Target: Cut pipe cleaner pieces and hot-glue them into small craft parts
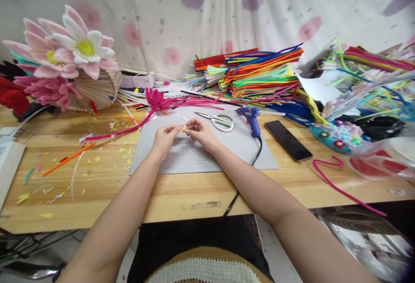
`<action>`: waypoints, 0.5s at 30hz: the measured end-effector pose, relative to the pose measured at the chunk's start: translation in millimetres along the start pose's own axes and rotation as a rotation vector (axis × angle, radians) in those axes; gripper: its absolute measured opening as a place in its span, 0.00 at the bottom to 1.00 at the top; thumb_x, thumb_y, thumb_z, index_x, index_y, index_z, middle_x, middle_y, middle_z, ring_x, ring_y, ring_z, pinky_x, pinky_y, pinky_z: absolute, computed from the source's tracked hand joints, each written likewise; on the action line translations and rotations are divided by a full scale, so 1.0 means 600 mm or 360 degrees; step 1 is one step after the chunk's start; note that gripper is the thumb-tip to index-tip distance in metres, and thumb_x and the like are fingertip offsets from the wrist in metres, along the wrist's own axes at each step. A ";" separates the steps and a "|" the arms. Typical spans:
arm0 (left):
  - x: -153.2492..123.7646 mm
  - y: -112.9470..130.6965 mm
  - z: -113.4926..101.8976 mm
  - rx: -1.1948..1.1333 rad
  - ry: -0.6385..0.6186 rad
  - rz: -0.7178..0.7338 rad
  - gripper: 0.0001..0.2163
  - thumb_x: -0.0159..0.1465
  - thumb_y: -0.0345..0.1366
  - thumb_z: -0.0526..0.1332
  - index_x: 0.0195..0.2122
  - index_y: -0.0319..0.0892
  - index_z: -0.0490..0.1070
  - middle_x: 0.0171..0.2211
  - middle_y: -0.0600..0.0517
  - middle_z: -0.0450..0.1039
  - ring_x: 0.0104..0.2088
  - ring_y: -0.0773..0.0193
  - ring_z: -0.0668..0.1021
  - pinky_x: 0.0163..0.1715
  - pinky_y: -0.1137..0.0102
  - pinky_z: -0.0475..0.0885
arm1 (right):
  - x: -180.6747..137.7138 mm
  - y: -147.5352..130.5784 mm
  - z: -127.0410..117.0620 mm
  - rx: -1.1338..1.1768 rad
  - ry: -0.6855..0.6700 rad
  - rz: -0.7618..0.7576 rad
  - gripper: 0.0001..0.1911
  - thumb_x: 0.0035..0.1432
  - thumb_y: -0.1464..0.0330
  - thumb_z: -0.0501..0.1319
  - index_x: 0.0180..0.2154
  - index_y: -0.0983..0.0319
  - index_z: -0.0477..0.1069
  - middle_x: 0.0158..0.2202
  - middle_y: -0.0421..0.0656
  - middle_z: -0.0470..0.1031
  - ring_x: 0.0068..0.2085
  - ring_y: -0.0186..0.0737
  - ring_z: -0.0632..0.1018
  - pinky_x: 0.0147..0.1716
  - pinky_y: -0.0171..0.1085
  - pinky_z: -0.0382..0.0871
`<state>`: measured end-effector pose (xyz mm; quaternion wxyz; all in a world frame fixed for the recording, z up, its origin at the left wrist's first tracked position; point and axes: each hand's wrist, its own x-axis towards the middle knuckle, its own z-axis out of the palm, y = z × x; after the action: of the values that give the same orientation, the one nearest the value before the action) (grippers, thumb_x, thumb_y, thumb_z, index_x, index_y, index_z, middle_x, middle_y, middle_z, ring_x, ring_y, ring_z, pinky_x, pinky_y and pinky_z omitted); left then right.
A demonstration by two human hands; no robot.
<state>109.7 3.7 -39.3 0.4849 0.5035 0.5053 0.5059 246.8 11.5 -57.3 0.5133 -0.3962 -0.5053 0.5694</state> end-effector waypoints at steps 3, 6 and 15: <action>0.002 -0.005 0.000 0.0004 0.0013 0.0024 0.13 0.43 0.43 0.68 0.25 0.38 0.76 0.25 0.51 0.75 0.28 0.67 0.72 0.31 0.72 0.64 | 0.000 0.000 0.000 -0.0004 -0.0023 -0.0009 0.19 0.36 0.63 0.66 0.31 0.62 0.63 0.24 0.35 0.68 0.24 0.28 0.68 0.22 0.30 0.60; 0.005 -0.013 0.001 0.0023 0.0055 0.0021 0.11 0.45 0.42 0.67 0.24 0.38 0.75 0.23 0.52 0.74 0.26 0.68 0.71 0.30 0.72 0.64 | -0.001 -0.001 0.002 -0.0009 -0.0035 -0.0018 0.19 0.36 0.63 0.66 0.31 0.62 0.62 0.24 0.35 0.68 0.24 0.27 0.67 0.22 0.30 0.61; 0.003 -0.009 0.008 -0.0171 0.0047 -0.0068 0.11 0.41 0.40 0.69 0.23 0.38 0.74 0.23 0.51 0.74 0.25 0.69 0.73 0.29 0.73 0.65 | -0.001 -0.003 0.004 -0.0014 -0.0085 0.0044 0.20 0.36 0.65 0.65 0.33 0.61 0.61 0.26 0.36 0.69 0.25 0.29 0.68 0.21 0.29 0.60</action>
<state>114.3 6.0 -44.8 0.5144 0.4584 0.4952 0.5291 244.7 10.4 -55.2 0.4899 -0.3902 -0.5158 0.5846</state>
